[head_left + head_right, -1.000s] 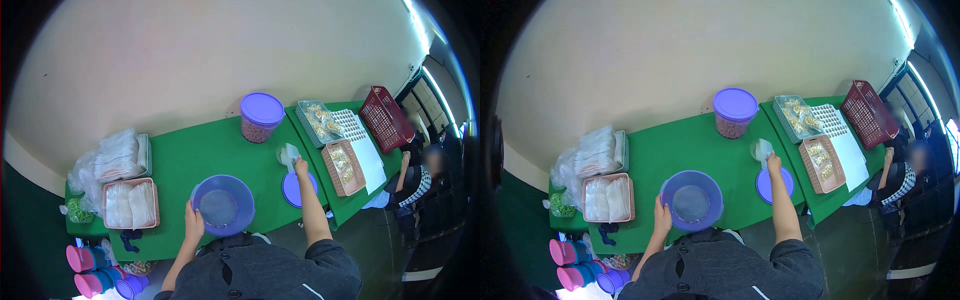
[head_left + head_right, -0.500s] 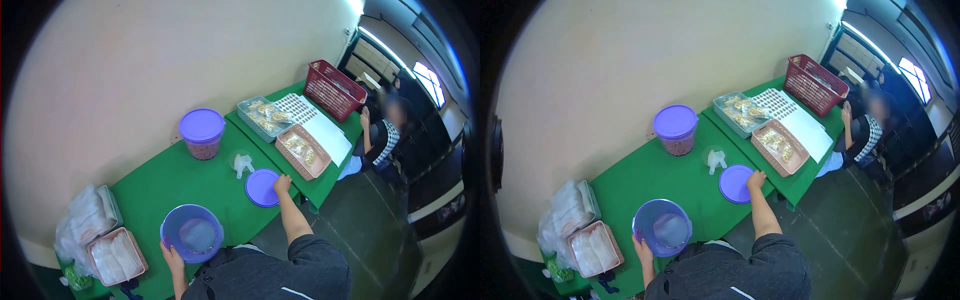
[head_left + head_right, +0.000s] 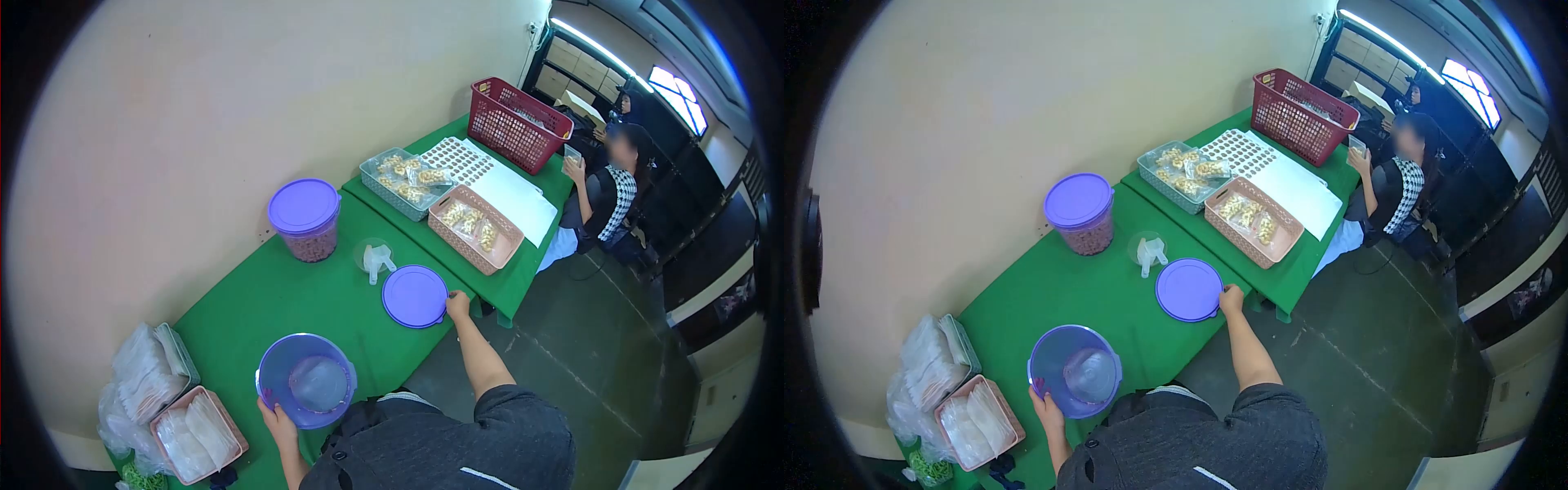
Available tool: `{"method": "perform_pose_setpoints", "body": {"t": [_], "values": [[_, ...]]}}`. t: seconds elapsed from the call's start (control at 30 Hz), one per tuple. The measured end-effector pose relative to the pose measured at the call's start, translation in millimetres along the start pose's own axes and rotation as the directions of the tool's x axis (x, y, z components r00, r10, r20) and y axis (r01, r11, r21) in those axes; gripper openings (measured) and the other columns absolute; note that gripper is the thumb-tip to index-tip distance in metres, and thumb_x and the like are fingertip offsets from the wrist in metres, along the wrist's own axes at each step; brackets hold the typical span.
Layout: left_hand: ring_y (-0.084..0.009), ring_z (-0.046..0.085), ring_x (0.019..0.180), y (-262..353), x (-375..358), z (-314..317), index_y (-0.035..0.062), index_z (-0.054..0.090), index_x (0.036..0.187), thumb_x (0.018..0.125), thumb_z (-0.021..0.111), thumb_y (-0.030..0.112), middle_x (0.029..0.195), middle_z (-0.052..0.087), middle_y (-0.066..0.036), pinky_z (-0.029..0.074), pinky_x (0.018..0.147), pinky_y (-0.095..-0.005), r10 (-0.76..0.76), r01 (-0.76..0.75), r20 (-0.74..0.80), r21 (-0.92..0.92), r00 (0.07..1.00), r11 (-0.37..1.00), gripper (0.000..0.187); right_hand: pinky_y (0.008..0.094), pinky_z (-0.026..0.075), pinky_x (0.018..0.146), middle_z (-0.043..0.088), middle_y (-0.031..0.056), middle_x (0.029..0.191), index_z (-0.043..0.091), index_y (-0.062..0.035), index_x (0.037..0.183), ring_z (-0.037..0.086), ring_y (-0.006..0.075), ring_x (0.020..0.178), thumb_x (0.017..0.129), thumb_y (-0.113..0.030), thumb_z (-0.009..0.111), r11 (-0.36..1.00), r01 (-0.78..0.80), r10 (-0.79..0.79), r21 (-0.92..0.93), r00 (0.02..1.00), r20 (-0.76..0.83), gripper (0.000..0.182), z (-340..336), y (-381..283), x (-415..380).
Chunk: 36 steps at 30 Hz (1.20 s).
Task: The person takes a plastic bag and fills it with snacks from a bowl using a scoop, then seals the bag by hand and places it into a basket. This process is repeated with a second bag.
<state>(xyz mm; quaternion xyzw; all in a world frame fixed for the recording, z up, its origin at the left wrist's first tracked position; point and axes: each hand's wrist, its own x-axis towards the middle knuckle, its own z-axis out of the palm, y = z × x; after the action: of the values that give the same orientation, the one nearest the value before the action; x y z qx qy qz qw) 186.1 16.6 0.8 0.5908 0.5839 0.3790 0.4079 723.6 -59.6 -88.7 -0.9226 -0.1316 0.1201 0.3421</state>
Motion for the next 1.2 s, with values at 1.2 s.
{"method": "perform_pose_setpoints", "body": {"t": [1.2], "values": [[-0.0241,0.05,0.113,4,21,-21,0.0005,0.043,0.131,0.101,0.037,0.039,0.126,0.05,-0.015,0.038,0.099,-0.035,-0.028,0.033,0.024,-0.241,0.999,0.97,0.049,0.0452,0.049,0.068,0.053,0.0151,0.087,0.053,-0.003,0.096,0.059,0.0343,0.084,0.072,-0.002,0.058,0.0,0.788,-0.847,0.616,-0.327,0.419,0.025,-16,-174,-338]]}}
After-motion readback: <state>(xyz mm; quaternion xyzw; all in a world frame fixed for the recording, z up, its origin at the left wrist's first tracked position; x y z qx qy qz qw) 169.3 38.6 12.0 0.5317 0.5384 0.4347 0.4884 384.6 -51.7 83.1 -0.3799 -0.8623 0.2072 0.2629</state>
